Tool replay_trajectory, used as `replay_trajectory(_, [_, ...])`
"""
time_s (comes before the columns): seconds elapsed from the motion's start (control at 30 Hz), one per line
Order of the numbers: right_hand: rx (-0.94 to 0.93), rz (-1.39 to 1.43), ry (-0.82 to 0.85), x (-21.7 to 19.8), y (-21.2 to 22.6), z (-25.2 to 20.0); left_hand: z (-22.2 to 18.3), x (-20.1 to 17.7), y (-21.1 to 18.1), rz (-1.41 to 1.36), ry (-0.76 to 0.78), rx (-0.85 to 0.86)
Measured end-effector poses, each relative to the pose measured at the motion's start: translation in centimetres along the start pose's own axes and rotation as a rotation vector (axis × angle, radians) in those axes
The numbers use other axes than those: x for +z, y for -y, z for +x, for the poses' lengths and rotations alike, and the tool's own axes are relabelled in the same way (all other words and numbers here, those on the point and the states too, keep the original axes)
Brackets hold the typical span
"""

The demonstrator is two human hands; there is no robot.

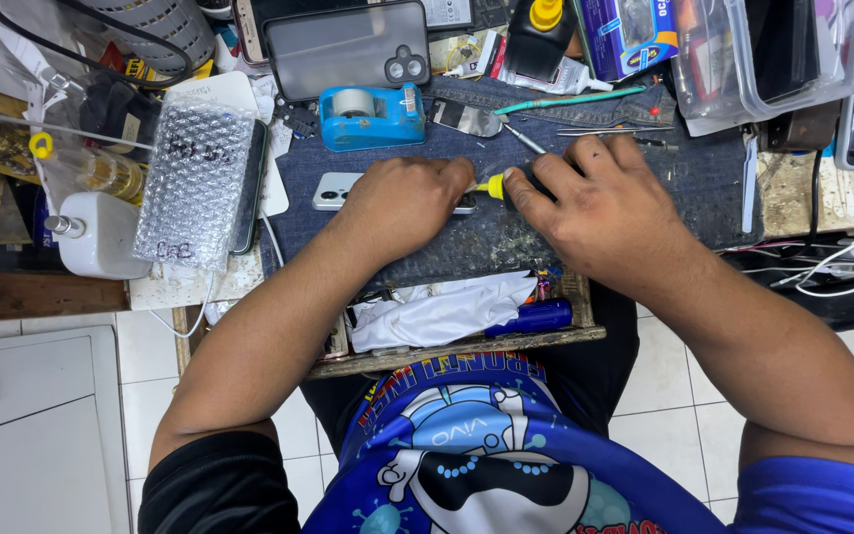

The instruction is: The person applies liquid adhesive from a bottle to the edges of a phone back panel and then presses the panel onto the phone body.

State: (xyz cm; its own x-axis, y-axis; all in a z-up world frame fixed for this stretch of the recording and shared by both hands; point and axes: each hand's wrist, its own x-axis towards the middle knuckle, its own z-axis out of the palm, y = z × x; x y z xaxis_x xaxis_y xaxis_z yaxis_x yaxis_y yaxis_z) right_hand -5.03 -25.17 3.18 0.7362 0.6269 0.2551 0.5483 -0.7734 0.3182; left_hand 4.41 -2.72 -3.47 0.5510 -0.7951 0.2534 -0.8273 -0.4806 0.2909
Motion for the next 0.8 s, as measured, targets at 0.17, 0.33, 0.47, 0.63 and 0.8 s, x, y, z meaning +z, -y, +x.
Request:
replay_trajectory(0.17, [0.007, 0.011, 0.008, 0.3, 0.0, 0.0, 0.0, -0.1, 0.0, -0.002, 0.011, -0.015])
replay_trajectory(0.33, [0.015, 0.008, -0.006, 0.4, -0.4, -0.2, 0.1, -0.3, -0.1, -0.024, 0.026, -0.04])
replay_trajectory(0.47, [0.074, 0.061, -0.069, -0.4, -1.1, -1.1, 0.2, -0.2, -0.2, -0.011, 0.018, -0.044])
replay_trajectory(0.63, [0.071, 0.076, -0.065, 0.3, -1.1, -1.0, 0.2, -0.2, -0.1, -0.006, 0.055, -0.069])
replay_trajectory(0.8, [0.067, 0.108, -0.085, 0.9, -1.0, -0.6, 0.1, -0.1, 0.0, 0.001, 0.014, -0.025])
